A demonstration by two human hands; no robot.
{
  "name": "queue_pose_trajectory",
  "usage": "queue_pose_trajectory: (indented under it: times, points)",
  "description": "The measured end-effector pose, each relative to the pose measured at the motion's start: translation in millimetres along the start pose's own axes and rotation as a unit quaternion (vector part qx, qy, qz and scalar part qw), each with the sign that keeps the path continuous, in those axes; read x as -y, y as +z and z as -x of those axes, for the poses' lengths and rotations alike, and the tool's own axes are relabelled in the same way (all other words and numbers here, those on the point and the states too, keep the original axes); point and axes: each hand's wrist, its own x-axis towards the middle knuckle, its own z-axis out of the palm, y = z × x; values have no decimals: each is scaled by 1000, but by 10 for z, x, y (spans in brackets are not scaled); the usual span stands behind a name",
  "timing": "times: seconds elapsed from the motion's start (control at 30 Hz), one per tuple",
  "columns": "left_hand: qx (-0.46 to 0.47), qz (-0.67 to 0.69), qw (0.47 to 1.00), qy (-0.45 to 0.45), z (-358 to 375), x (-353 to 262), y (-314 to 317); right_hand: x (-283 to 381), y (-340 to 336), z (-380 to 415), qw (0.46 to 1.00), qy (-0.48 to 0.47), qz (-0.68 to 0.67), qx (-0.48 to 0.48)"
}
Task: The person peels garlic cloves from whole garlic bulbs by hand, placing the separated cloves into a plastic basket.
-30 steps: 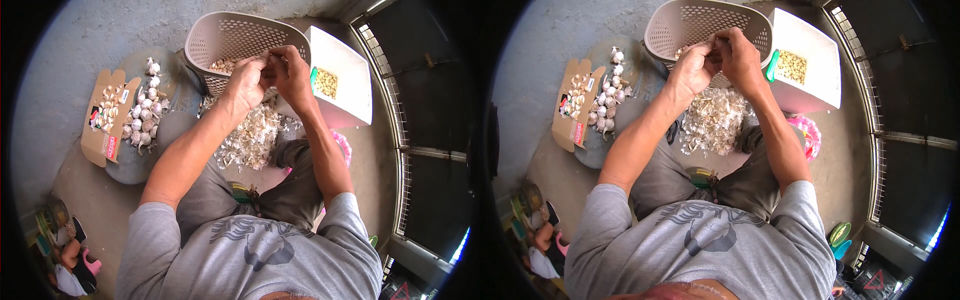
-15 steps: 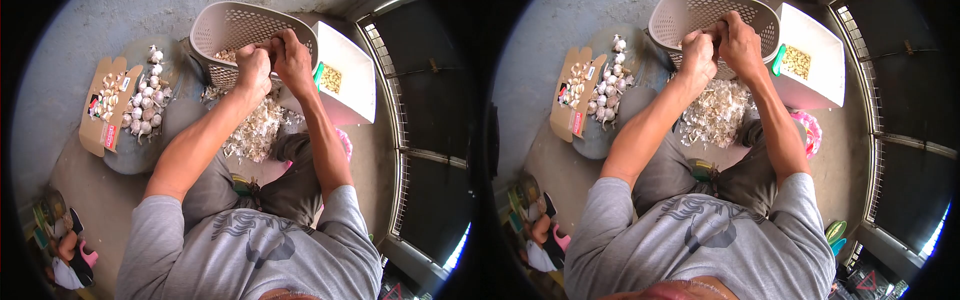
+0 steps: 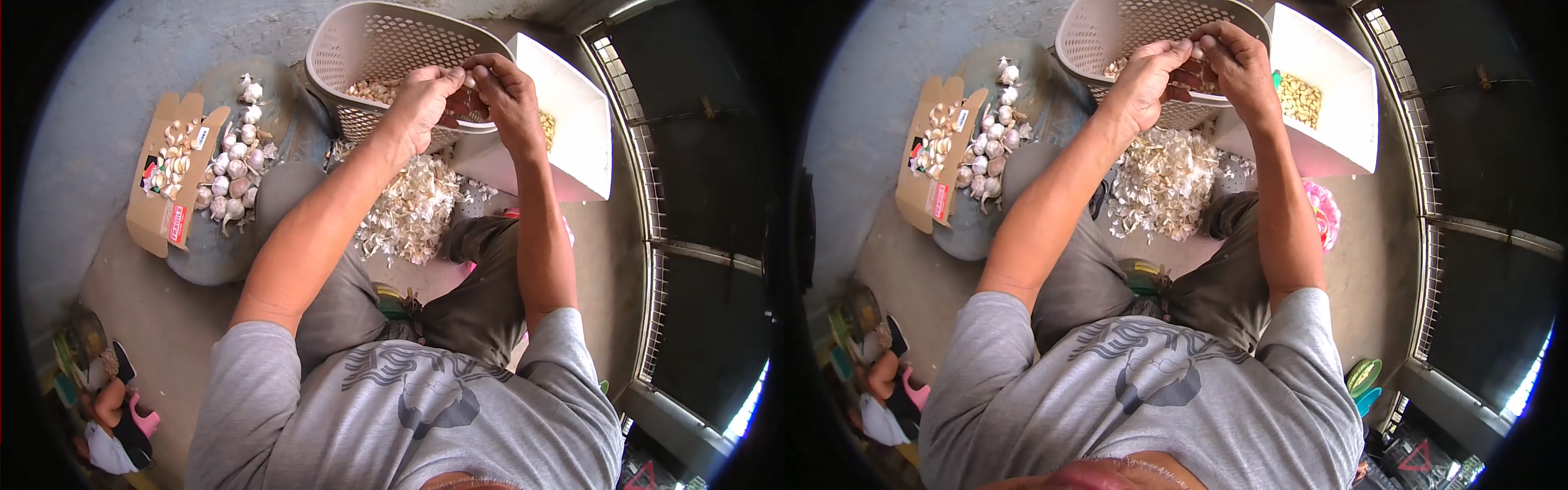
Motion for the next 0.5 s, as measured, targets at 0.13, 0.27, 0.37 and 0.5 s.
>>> queue_pose_trajectory:
  times: [0.13, 0.27, 0.37, 0.5]
  points:
    - [45, -64, 994, 75, -86, 49, -22, 73, -62, 32, 999, 29, 13, -2]
    - [77, -45, 993, 73, -93, 46, -48, 117, -111, 83, 997, 45, -24, 52]
    - [100, -37, 991, 76, -57, -2, -26, 80, -129, 93, 994, 39, -76, 63]
    - [127, -48, 989, 51, -67, -23, -69, 58, -196, 96, 988, 47, -121, 85]
